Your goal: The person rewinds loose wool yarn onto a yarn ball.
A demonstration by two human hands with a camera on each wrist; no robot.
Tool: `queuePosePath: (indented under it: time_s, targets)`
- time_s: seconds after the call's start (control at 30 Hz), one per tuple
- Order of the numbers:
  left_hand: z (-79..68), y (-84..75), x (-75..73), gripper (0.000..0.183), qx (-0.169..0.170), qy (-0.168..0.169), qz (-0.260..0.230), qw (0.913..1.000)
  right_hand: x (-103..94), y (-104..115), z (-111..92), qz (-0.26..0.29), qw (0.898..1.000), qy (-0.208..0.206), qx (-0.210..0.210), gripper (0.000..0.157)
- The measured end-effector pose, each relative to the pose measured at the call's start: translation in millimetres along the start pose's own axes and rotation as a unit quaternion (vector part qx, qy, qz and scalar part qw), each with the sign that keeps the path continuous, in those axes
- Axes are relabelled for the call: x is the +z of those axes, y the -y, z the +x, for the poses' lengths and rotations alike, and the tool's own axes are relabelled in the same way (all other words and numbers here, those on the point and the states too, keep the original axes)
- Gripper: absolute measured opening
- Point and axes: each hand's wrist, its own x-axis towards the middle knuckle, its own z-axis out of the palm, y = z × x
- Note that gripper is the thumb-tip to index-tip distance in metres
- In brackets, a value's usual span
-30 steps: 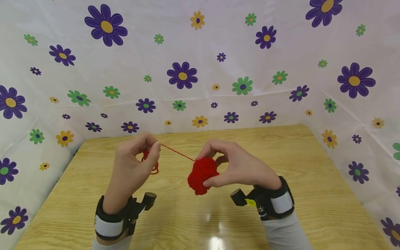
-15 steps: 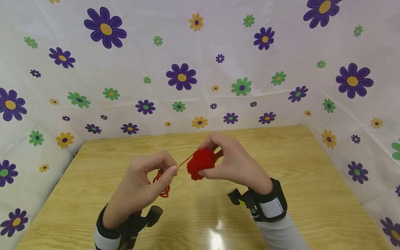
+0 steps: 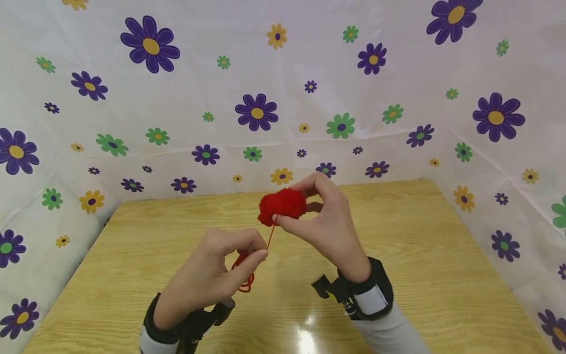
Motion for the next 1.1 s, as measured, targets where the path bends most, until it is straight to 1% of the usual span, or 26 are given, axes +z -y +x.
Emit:
queuePosePath:
  time_s: [0.1, 0.23, 0.37, 0.47, 0.53, 0.63, 0.7, 0.83, 0.97, 1.1]
  targets:
    - [0.0, 0.7, 0.3, 0.012, -0.004, 0.004, 0.002, 1.0, 1.1, 0.0, 0.0, 0.034, 0.999, -0.011, 0.005, 0.048]
    - [-0.9, 1.9, 0.4, 0.012, -0.014, -0.003, 0.004, 0.9999, 0.0, -0.4, -0.9, 0.094, 0.995, -0.009, 0.02, 0.047]
    - [-0.6, 3.2, 0.5, 0.012, -0.017, -0.007, 0.011, 0.9998, -2.3, -0.2, -1.5, 0.161, 0.986, 0.005, 0.045, 0.044]
    - [-0.7, 4.8, 0.3, 0.012, -0.016, -0.013, 0.01, 0.9997, -4.2, 0.2, -1.2, 0.199, 0.978, 0.017, 0.063, 0.042]
    - [-0.9, 6.2, -0.4, 0.012, -0.018, -0.019, 0.007, 0.9996, -5.5, 0.4, -0.8, 0.215, 0.974, 0.022, 0.068, 0.04]
    - [-1.1, 8.0, -1.6, 0.012, -0.022, -0.025, 0.004, 0.9995, -7.5, 0.7, -0.6, 0.232, 0.97, 0.029, 0.064, 0.038]
    - [-0.5, 9.1, -1.5, 0.011, -0.024, -0.023, 0.002, 0.9994, -8.0, 1.3, -0.6, 0.24, 0.968, 0.025, 0.061, 0.037]
    - [1.0, 13.3, -0.1, 0.009, -0.032, -0.001, 0.001, 0.9995, -8.1, 2.9, -0.9, 0.264, 0.962, 0.005, 0.064, 0.037]
    - [3.0, 20.0, 0.1, 0.008, -0.03, 0.027, -0.002, 0.9992, -9.3, 4.7, -1.7, 0.287, 0.955, -0.008, 0.072, 0.037]
    - [5.2, 25.4, -0.2, 0.006, -0.024, 0.044, 0.004, 0.9987, -10.4, 6.2, -1.7, 0.29, 0.954, -0.012, 0.075, 0.035]
